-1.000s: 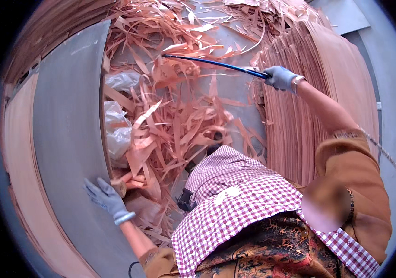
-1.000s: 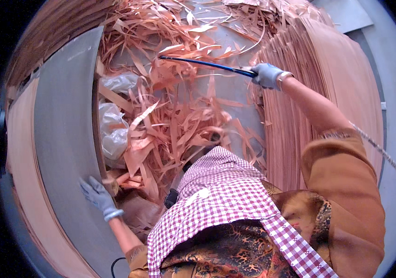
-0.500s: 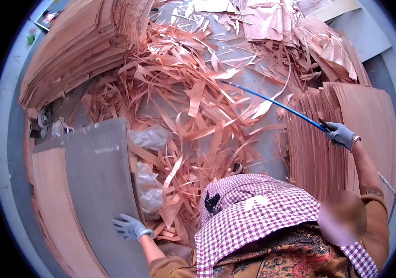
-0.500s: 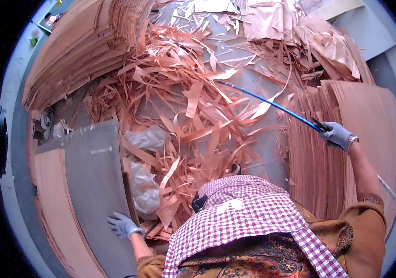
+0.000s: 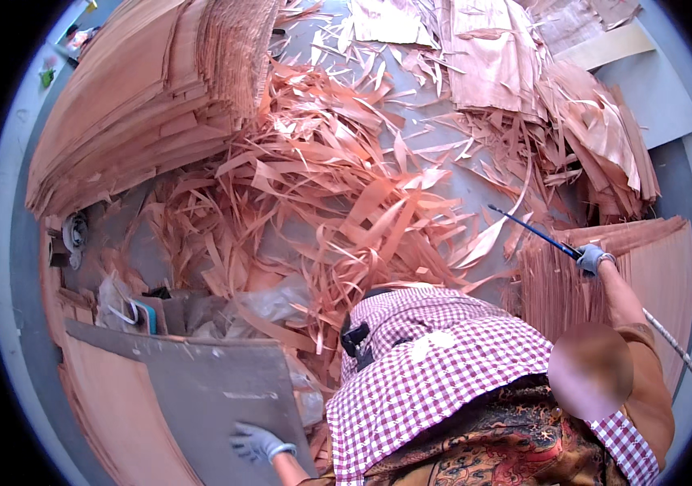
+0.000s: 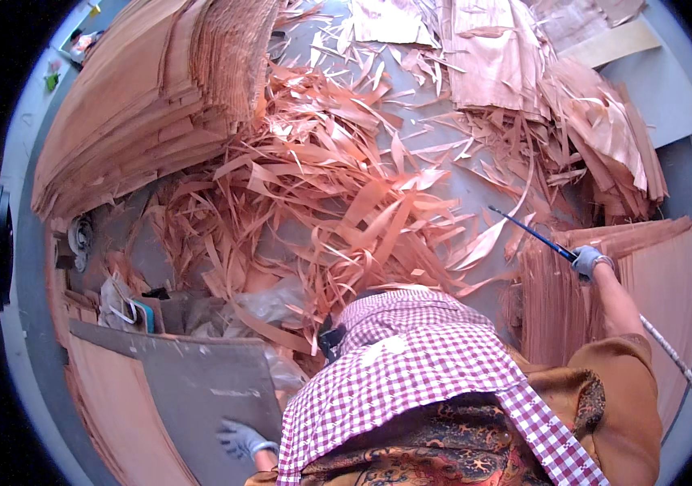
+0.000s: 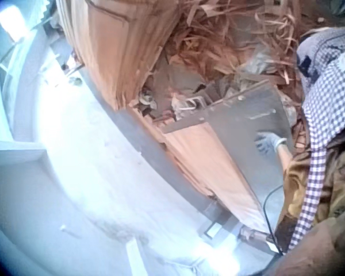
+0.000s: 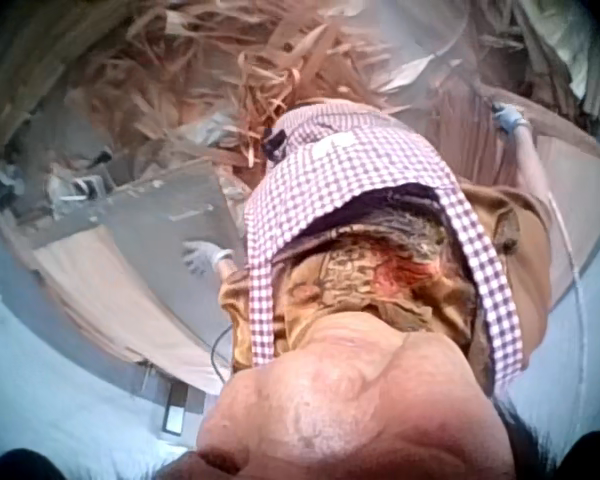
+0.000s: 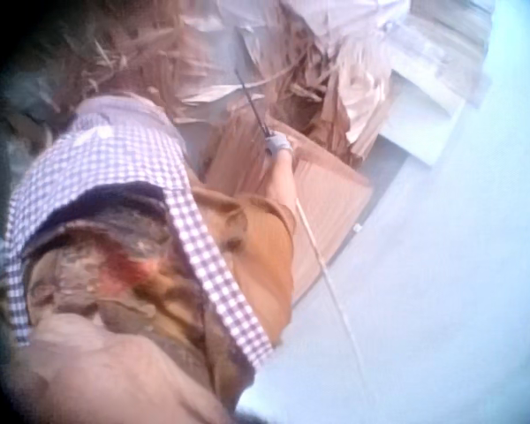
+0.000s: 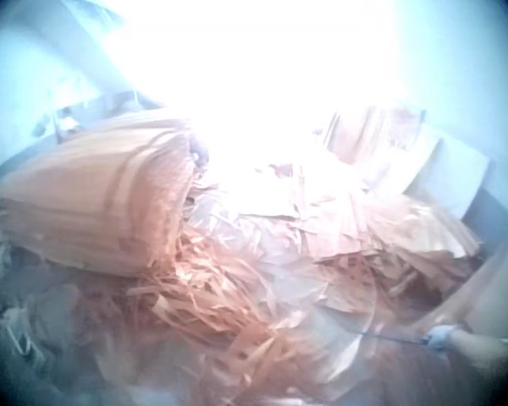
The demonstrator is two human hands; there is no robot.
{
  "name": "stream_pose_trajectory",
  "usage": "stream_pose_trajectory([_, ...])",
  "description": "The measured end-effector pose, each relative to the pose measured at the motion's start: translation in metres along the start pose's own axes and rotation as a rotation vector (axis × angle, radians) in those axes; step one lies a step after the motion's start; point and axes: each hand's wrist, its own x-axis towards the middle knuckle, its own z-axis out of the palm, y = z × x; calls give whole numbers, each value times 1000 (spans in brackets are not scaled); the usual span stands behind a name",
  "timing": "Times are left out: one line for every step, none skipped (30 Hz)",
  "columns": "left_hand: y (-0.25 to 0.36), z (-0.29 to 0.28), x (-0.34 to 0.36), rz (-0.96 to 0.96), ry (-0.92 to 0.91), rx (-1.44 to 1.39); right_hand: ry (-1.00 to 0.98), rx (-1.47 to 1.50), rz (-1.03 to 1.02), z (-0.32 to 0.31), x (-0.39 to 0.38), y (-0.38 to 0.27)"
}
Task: The person repairs a wood veneer sheet by applying a patch. They use a utility knife to cut out a damaged section, insert a new piece of veneer, and apply pressure with their hands and the tool to secure the repair.
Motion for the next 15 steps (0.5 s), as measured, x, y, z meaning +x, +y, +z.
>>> stream_pose_trajectory([24, -13, 13, 23, 24, -39, 3, -70, -7, -8, 12, -21])
stream_pose_trajectory([47, -26, 26, 47, 49, -77, 7, -139, -15, -19, 27, -42])
stream_pose_trajectory([82, -38, 35, 84, 72, -142, 30, -193, -5, -32, 32, -51])
stream_pose_trajectory([102, -56, 42, -4, -87, -119, 30, -106, 10, -37, 29, -67])
stream_pose_trajectory([114, -85, 53, -92, -243, -94, 29, -17, 25, -40, 15, -93])
stream_pose_trajectory([128, -105, 64, -183, -402, -75, 36, 72, 35, -50, 10, -116])
stream_pose_trajectory([139, -112, 75, -212, -437, -128, 27, 149, 10, -56, 20, -128])
stream_pose_trajectory([149, -110, 83, -123, -332, -169, 36, 96, -22, -64, 24, -145])
stream_pose_trajectory([156, -102, 87, -41, -232, -205, 29, 134, -43, -69, 33, -160])
stream_pose_trajectory([165, -96, 91, 41, -130, -241, 21, 173, -65, -75, 40, -175])
stream_pose_trajectory([176, -92, 97, 76, -107, -223, 55, 155, -74, -84, 46, -189])
stream_pose_trajectory([188, -98, 99, 104, -106, -201, 118, 38, -111, -93, 49, -200])
stream_pose_trajectory([203, -107, 101, 135, -102, -180, 131, 49, -124, -104, 59, -203])
stream_pose_trajectory([220, -116, 105, 171, -96, -161, 145, 64, -133, -118, 72, -202])
stream_pose_trajectory([236, -117, 111, 237, -97, -284, 127, 35, -85, -133, 83, -194])
